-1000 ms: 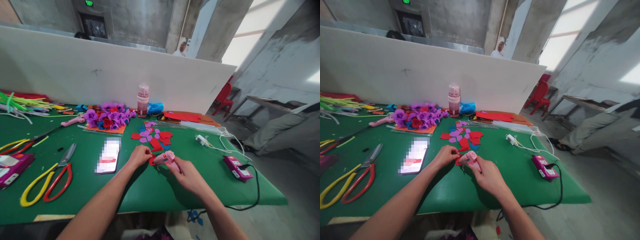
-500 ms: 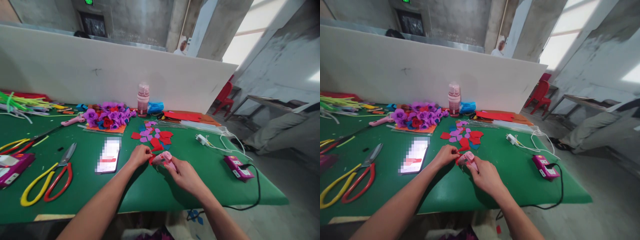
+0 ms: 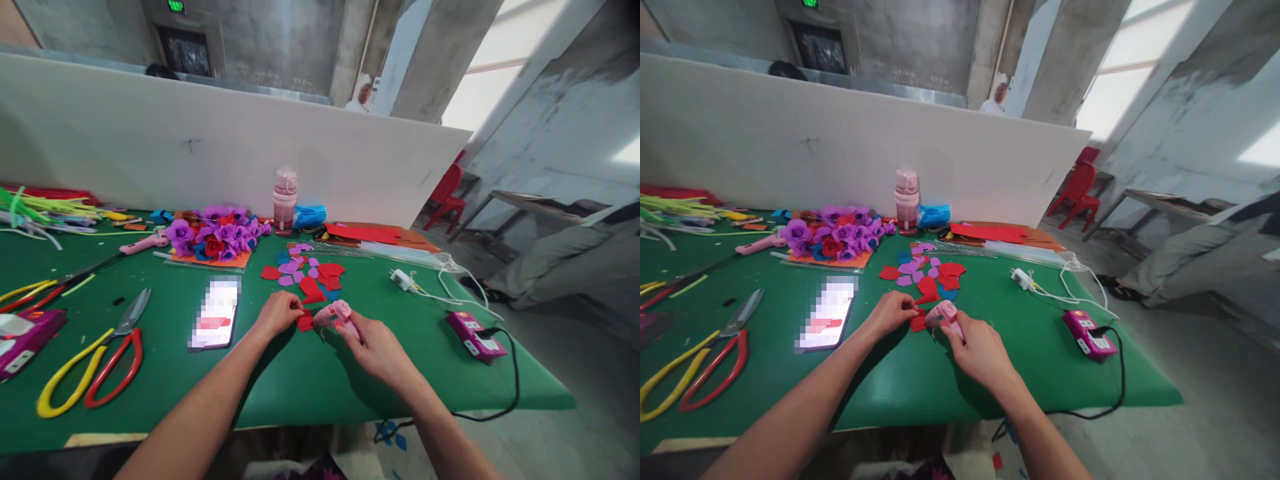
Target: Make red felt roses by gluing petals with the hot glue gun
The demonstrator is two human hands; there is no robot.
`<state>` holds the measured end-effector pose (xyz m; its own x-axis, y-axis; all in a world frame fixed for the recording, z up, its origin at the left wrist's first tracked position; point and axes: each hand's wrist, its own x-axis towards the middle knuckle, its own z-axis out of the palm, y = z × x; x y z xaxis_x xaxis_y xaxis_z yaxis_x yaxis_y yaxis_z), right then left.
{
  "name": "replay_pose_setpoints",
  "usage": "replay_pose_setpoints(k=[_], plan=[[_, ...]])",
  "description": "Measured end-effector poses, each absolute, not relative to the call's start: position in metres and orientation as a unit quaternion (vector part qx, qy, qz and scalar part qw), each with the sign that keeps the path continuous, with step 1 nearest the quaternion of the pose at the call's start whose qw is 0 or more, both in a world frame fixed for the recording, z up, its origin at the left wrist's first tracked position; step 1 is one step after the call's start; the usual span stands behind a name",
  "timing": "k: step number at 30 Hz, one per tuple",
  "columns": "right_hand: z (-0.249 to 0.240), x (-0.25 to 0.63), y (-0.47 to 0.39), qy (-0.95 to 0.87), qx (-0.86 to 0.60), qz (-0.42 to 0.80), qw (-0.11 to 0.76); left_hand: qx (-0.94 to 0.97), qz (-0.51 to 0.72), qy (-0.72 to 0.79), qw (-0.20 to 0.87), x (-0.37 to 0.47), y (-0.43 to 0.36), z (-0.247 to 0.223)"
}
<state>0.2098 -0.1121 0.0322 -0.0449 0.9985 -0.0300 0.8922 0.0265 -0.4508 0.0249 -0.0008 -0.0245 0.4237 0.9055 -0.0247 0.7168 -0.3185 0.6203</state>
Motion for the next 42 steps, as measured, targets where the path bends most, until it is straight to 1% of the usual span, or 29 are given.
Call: replay_pose_setpoints(k=[3,6,9,12,15,18,21,24,25,26,27,28,30,32,33,36,39,42], plan=[[0.03,0.212,-0.112,-0.699,-0.678,0.171,0.152,0.799,0.166,0.504,0.282,0.025,-0.001,-0.024],[0.03,0.219,-0.113,-0.687,-0.673,0.197,0.191,0.796,0.165,0.507,0.285,0.025,-0.001,-0.024],[0.031,0.231,-0.115,-0.644,-0.654,0.299,0.259,0.792,0.166,0.51,0.293,0.026,-0.001,-0.025],[0.03,0.247,-0.114,-0.561,-0.632,0.415,0.337,0.785,0.174,0.51,0.307,0.025,0.0,-0.022],[0.019,0.269,-0.103,-0.493,-0.639,0.45,0.384,0.761,0.212,0.512,0.338,0.022,-0.002,-0.012],[0.001,0.294,-0.087,-0.482,-0.684,0.387,0.387,0.72,0.281,0.507,0.382,0.014,-0.005,0.006],[-0.014,0.315,-0.074,-0.553,-0.728,0.26,0.312,0.686,0.33,0.49,0.425,0.005,-0.009,0.031],[-0.013,0.32,-0.07,-0.576,-0.773,0.127,0.231,0.665,0.363,0.467,0.457,-0.001,-0.011,0.057],[-0.008,0.315,-0.07,-0.569,-0.786,0.088,0.225,0.66,0.368,0.461,0.464,-0.002,-0.011,0.065],[-0.002,0.306,-0.07,-0.559,-0.792,0.054,0.238,0.659,0.37,0.457,0.469,-0.002,-0.01,0.072],[0.006,0.294,-0.068,-0.563,-0.778,0.038,0.275,0.66,0.37,0.454,0.47,-0.002,-0.008,0.077],[0.014,0.278,-0.065,-0.587,-0.739,0.063,0.324,0.663,0.368,0.452,0.47,-0.001,-0.006,0.08],[0.027,0.241,-0.054,-0.625,-0.63,0.207,0.412,0.67,0.367,0.451,0.462,0.001,0.001,0.08],[0.034,0.205,-0.036,-0.616,-0.537,0.354,0.455,0.683,0.365,0.452,0.443,0.004,0.01,0.073],[0.035,0.189,-0.025,-0.599,-0.518,0.393,0.468,0.684,0.368,0.455,0.435,0.005,0.014,0.068],[0.026,0.159,0.001,-0.571,-0.539,0.426,0.449,0.669,0.385,0.464,0.434,0.006,0.023,0.048],[0.012,0.152,0.011,-0.565,-0.556,0.434,0.428,0.668,0.375,0.479,0.43,0.005,0.027,0.031],[0.003,0.158,0.009,-0.551,-0.553,0.44,0.443,0.666,0.376,0.479,0.431,0.005,0.027,0.021]])
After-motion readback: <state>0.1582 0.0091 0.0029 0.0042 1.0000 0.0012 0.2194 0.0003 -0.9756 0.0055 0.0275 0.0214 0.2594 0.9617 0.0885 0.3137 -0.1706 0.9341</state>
